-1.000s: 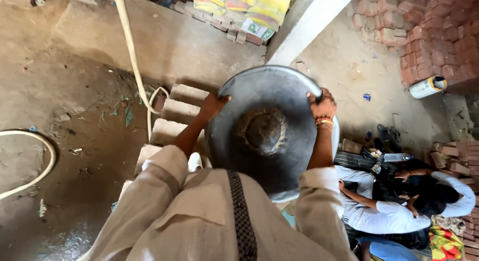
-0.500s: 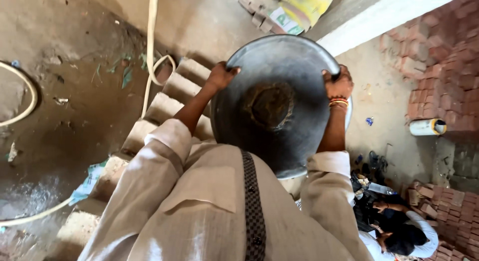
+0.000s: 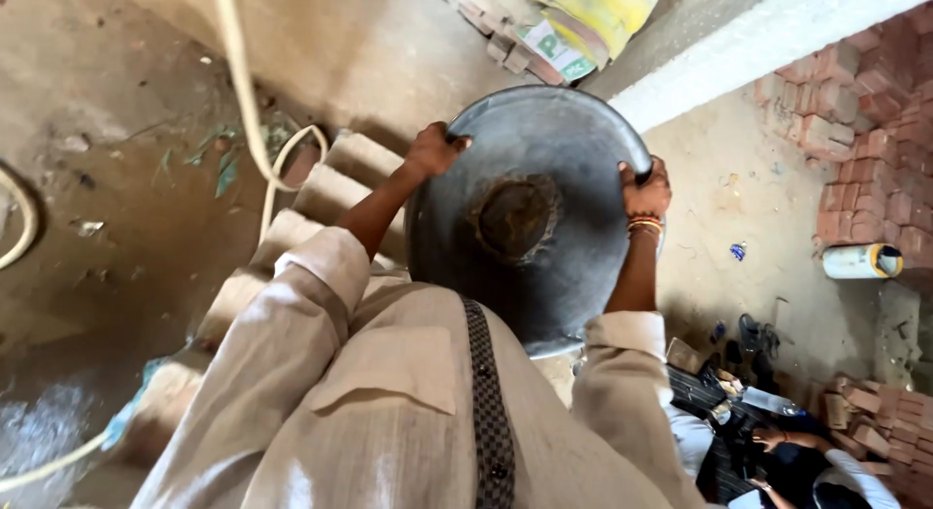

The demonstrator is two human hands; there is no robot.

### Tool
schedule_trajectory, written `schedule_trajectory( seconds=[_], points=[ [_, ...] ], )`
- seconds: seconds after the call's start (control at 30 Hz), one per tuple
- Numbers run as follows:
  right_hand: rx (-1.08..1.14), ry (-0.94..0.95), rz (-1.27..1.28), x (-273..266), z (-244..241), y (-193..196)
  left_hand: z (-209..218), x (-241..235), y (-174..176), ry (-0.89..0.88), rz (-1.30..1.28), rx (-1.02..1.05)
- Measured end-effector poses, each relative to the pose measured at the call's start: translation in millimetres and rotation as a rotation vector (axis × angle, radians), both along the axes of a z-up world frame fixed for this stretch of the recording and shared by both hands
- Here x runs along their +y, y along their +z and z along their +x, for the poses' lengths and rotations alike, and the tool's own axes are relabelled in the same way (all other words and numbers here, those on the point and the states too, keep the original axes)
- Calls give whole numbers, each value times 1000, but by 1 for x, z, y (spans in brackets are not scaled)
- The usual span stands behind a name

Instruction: The person scoops sand from a pile using a shovel into a metal basin, carries the basin up a set of stairs, and hands it to another person. The person then returns with an empty basin and repeats the process.

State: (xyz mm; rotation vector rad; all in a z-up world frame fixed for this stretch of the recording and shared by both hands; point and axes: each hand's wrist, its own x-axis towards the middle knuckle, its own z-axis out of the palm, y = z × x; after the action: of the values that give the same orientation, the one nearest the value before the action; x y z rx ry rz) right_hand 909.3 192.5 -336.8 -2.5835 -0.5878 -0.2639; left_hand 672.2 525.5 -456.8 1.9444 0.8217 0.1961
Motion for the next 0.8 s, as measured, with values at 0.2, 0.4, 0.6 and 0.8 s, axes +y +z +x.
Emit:
schedule_trajectory(
  seconds=[0.2, 0.4, 0.6, 0.8],
  points=[
    [-31, -86, -60, -35, 19, -33, 52, -3, -24, -70, 0, 6],
    [31, -229, -16, -59, 22, -57, 87, -5, -12, -202, 32, 41],
    [112, -310, 19, -67, 19, -79, 105, -3, -16, -258, 20, 62],
    [-34, -246, -58, -45, 59, -104, 119, 22, -63, -227, 114, 47]
  ],
)
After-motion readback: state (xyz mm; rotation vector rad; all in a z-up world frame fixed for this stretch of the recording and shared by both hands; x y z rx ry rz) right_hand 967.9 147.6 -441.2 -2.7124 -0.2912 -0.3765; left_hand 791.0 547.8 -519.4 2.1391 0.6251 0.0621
